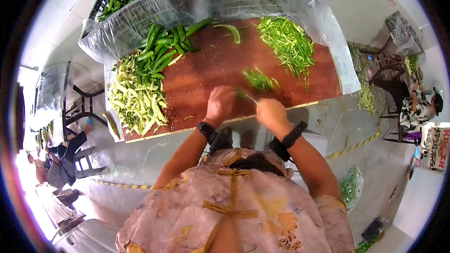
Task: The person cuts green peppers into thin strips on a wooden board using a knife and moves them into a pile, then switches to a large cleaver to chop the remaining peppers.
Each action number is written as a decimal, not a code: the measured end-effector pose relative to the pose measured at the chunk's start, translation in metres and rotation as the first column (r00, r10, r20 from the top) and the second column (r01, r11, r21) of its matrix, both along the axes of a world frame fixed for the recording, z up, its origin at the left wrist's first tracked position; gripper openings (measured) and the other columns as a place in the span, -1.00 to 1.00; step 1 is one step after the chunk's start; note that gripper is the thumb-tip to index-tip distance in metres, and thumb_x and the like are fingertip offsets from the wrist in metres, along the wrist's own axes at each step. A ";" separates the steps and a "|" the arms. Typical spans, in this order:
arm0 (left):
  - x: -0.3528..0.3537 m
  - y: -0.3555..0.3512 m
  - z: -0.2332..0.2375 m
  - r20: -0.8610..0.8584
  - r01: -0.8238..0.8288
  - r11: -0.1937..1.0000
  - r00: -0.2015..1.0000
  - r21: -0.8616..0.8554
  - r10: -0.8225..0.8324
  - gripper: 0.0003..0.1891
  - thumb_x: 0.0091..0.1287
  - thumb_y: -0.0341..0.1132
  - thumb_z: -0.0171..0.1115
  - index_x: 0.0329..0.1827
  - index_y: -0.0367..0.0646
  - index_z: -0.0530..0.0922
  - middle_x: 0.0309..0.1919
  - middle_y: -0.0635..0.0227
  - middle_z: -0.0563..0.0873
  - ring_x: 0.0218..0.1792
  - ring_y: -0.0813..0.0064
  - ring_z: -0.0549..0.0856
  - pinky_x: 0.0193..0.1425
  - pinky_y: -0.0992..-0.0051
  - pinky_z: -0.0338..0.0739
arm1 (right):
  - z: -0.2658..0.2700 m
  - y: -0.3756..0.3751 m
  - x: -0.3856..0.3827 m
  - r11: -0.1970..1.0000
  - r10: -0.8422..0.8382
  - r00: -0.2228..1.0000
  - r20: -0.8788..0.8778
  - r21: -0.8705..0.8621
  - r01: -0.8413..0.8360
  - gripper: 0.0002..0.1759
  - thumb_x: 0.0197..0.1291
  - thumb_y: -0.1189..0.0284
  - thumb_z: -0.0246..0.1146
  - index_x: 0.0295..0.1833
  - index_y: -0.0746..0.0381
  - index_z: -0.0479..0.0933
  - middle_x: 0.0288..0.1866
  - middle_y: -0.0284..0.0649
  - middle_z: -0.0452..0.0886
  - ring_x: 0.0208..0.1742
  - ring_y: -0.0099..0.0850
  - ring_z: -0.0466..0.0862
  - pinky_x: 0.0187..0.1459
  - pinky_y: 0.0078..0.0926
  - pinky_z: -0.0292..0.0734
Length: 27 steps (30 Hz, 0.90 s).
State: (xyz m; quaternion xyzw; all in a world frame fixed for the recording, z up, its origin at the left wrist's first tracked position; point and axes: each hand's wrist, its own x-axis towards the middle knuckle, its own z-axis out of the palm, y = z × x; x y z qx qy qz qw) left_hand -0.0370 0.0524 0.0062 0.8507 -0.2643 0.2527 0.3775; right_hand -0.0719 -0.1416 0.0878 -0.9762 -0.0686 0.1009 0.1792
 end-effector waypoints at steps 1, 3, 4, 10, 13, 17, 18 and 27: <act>0.000 -0.001 0.001 -0.004 -0.021 1.000 1.000 -0.004 0.021 -0.82 0.01 -0.49 0.19 -0.29 -0.15 0.62 -0.24 0.29 0.63 -0.14 0.21 0.59 -0.09 0.29 0.49 | 0.000 0.001 -0.001 1.000 -0.004 1.000 0.002 0.001 0.004 -0.78 0.13 0.38 0.19 -0.42 0.33 0.54 -0.48 0.09 0.58 -0.37 0.10 0.59 -0.28 0.01 0.50; -0.001 -0.002 0.000 -0.020 -0.014 1.000 1.000 0.020 0.015 -0.84 0.00 -0.49 0.18 -0.32 -0.16 0.61 -0.25 0.29 0.62 -0.15 0.21 0.58 -0.10 0.29 0.49 | -0.002 0.002 -0.003 0.998 0.042 0.999 -0.020 -0.050 -0.043 -0.79 0.11 0.38 0.19 -0.42 0.32 0.55 -0.46 0.09 0.59 -0.36 0.09 0.60 -0.26 -0.01 0.50; -0.001 -0.002 -0.001 -0.035 -0.012 0.999 0.999 0.044 0.014 -0.85 0.00 -0.48 0.16 -0.35 -0.16 0.59 -0.27 0.29 0.60 -0.16 0.21 0.57 -0.10 0.29 0.49 | -0.003 0.002 -0.003 0.998 0.043 0.999 -0.022 -0.050 -0.044 -0.79 0.11 0.38 0.19 -0.42 0.32 0.55 -0.46 0.09 0.59 -0.36 0.09 0.60 -0.26 -0.01 0.50; 0.002 -0.001 -0.008 -0.055 0.023 0.998 0.998 0.065 -0.019 -0.88 -0.06 -0.49 0.12 -0.43 -0.17 0.54 -0.30 0.27 0.57 -0.19 0.20 0.55 -0.11 0.30 0.48 | -0.007 0.005 0.000 0.996 0.037 0.999 -0.030 -0.084 -0.040 -0.86 -0.04 0.46 0.18 -0.49 0.30 0.59 -0.47 0.07 0.61 -0.37 0.05 0.64 -0.28 -0.03 0.54; 0.004 -0.001 -0.009 -0.056 0.032 0.995 0.998 0.097 -0.027 -0.89 -0.06 -0.49 0.13 -0.44 -0.18 0.54 -0.30 0.26 0.57 -0.20 0.19 0.54 -0.12 0.31 0.49 | -0.009 0.004 0.002 0.994 0.074 0.996 -0.040 -0.083 -0.077 -0.80 0.09 0.41 0.17 -0.44 0.35 0.54 -0.47 0.10 0.59 -0.36 0.09 0.61 -0.26 -0.02 0.52; 0.006 -0.001 -0.013 -0.070 0.044 0.997 0.997 0.060 -0.040 -0.89 -0.06 -0.51 0.13 -0.43 -0.19 0.55 -0.31 0.25 0.56 -0.20 0.18 0.54 -0.13 0.31 0.50 | -0.016 0.010 0.010 0.995 0.078 0.994 -0.075 -0.058 -0.083 -0.79 0.10 0.42 0.16 -0.45 0.35 0.54 -0.48 0.11 0.58 -0.38 0.09 0.61 -0.28 0.00 0.52; 0.005 -0.001 -0.015 -0.078 0.060 0.997 0.995 0.044 -0.057 -0.87 -0.05 -0.51 0.13 -0.41 -0.20 0.56 -0.29 0.24 0.58 -0.18 0.18 0.55 -0.11 0.32 0.51 | -0.017 0.013 0.012 0.996 0.068 0.994 -0.087 -0.049 -0.072 -0.79 0.11 0.42 0.15 -0.45 0.34 0.54 -0.48 0.11 0.58 -0.38 0.09 0.61 -0.28 0.00 0.52; 0.006 0.000 -0.014 -0.094 0.078 0.996 0.993 0.030 -0.075 -0.82 0.04 -0.48 0.17 -0.28 -0.24 0.61 -0.19 0.19 0.63 -0.08 0.17 0.58 0.01 0.34 0.52 | -0.022 0.022 0.049 1.000 0.015 0.999 0.044 0.000 -0.015 -0.72 0.17 0.36 0.13 -0.45 0.34 0.56 -0.48 0.10 0.58 -0.39 0.08 0.60 -0.30 -0.01 0.50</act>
